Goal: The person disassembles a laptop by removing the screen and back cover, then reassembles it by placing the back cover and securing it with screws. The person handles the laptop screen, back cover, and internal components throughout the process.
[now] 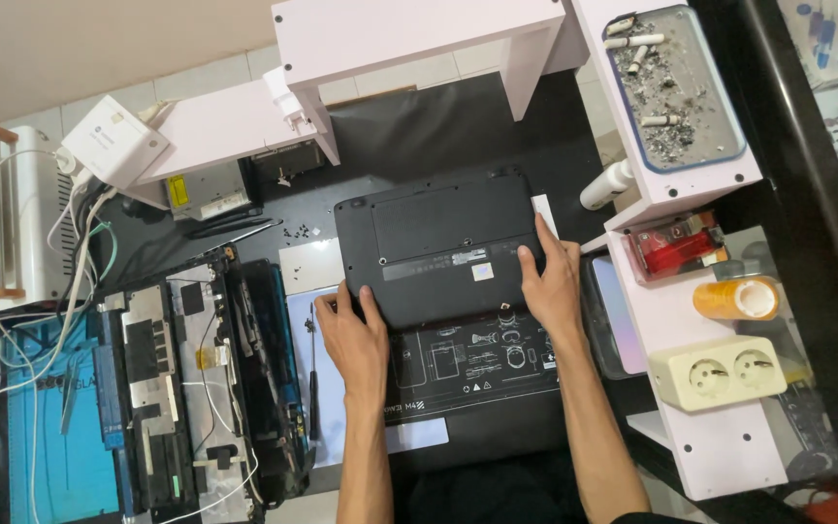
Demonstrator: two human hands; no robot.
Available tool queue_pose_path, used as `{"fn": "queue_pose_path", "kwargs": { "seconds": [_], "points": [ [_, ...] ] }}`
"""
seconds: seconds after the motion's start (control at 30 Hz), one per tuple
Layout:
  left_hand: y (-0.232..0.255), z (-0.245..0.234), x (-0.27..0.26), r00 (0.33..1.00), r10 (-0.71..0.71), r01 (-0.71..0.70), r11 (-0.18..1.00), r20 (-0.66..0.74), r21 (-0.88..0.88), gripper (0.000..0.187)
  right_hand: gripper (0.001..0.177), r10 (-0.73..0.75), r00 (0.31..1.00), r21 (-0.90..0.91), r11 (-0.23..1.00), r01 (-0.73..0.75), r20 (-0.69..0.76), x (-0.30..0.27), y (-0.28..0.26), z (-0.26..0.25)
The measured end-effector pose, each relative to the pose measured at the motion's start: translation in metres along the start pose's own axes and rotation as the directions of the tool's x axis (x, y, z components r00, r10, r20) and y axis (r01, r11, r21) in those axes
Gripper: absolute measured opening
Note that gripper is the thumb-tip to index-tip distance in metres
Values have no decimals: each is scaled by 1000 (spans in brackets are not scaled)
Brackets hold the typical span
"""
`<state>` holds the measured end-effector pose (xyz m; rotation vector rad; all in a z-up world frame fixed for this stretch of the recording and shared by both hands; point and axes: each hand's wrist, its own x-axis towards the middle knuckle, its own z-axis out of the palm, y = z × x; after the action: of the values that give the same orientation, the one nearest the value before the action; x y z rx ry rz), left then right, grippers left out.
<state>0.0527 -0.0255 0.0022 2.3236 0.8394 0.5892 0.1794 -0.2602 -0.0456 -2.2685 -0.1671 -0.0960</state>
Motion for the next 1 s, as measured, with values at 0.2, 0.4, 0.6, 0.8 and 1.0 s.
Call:
{"fn": "queue_pose_path", "kwargs": {
  "seconds": [0.2, 0.4, 0.6, 0.8, 1.0],
  "points": [
    [-9, 5, -3, 1000, -12, 15, 994, -28, 110, 40, 56, -129, 992, -77, 989, 127, -17, -4, -3, -1],
    [11, -39, -8, 987, 105, -101, 994, -119, 36, 44, 27, -142, 988, 18, 990, 143, -69, -8, -93, -3],
    [16, -149, -47, 969, -146, 84, 953, -197, -291, 12, 19, -394, 862, 509, 839, 195, 320, -8, -206, 54],
    [-44, -212, -96, 682, -491, 190, 835, -542, -517, 44, 27, -755, 506, 609, 645, 462, 417, 4, -313, 134],
    [-127, -207, -141, 309, -896, 244, 397, -318, -885, 64, 62, -739, 310, 379, 602, 702, 598, 25, -344, 264]
  ]
}}
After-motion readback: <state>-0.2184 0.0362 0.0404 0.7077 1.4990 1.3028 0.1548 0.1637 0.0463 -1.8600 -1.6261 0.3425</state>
